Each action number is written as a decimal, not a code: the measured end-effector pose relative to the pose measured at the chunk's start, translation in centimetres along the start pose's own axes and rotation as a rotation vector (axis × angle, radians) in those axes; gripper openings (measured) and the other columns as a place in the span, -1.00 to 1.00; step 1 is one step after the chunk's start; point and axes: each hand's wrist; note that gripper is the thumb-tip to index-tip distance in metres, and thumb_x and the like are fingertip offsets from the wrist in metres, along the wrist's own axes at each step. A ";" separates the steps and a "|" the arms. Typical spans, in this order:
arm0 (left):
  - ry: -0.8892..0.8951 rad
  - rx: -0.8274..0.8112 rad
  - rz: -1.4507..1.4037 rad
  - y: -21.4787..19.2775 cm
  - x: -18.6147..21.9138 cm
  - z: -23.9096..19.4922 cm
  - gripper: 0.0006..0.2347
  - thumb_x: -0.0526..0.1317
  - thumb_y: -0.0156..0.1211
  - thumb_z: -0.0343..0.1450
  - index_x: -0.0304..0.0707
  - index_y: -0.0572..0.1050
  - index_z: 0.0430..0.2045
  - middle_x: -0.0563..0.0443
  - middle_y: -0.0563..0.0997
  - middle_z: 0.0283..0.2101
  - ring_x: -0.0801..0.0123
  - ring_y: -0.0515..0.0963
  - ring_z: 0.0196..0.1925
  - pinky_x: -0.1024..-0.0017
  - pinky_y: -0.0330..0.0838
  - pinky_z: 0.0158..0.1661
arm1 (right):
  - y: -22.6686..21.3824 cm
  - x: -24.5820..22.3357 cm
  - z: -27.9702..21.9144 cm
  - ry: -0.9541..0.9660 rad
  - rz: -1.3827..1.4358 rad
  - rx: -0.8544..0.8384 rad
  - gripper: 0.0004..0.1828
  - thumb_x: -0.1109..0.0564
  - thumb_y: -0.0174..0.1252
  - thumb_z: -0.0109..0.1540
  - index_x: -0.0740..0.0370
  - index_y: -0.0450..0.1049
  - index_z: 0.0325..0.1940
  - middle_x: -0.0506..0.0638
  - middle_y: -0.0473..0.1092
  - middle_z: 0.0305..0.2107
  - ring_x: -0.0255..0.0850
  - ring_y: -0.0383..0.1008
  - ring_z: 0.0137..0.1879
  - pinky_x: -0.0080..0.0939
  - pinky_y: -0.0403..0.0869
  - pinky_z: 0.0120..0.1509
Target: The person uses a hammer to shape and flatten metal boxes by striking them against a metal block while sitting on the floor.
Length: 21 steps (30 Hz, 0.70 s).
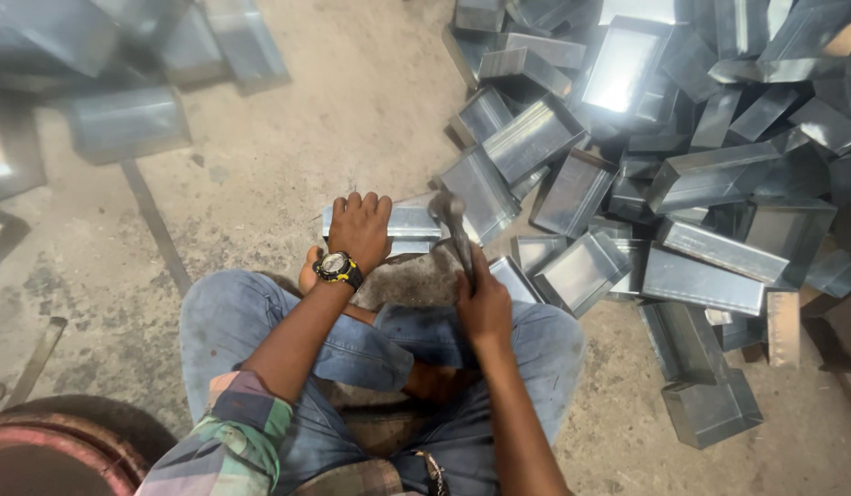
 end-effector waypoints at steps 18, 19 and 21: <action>-0.310 -0.847 -0.066 3.1 -3.2 5.4 -0.55 0.15 0.20 0.42 -0.29 0.62 -0.11 -0.26 0.66 -0.01 -0.05 0.66 0.06 0.08 0.57 0.02 | -2.2 -1.3 -1.4 0.064 0.271 0.100 -0.45 0.18 0.16 0.31 0.18 0.37 0.41 -0.03 0.40 -0.62 -0.35 0.35 -0.51 -0.27 0.32 -0.43; -0.324 -0.919 -0.045 3.6 -3.7 5.9 -0.51 0.20 0.20 0.40 -0.28 0.62 -0.07 -0.25 0.66 0.01 -0.03 0.66 0.08 0.08 0.57 0.03 | -2.8 -1.7 -1.6 0.043 0.342 0.129 -0.45 0.19 0.11 0.33 0.20 0.34 0.44 -0.06 0.37 -0.65 -0.39 0.32 -0.52 -0.30 0.28 -0.44; -0.329 -0.935 -0.051 4.3 -4.6 6.7 -0.47 0.24 0.23 0.38 -0.26 0.61 -0.06 -0.25 0.64 0.03 -0.03 0.63 0.10 0.09 0.54 0.05 | -3.2 -2.1 -1.6 -0.015 0.353 0.179 -0.47 0.19 0.07 0.35 0.25 0.33 0.44 -0.09 0.39 -0.60 -0.42 0.33 -0.52 -0.36 0.30 -0.42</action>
Point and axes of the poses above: each hand's wrist, its own z-axis towards the middle knuckle, its own y-axis out of the palm, x = y × z
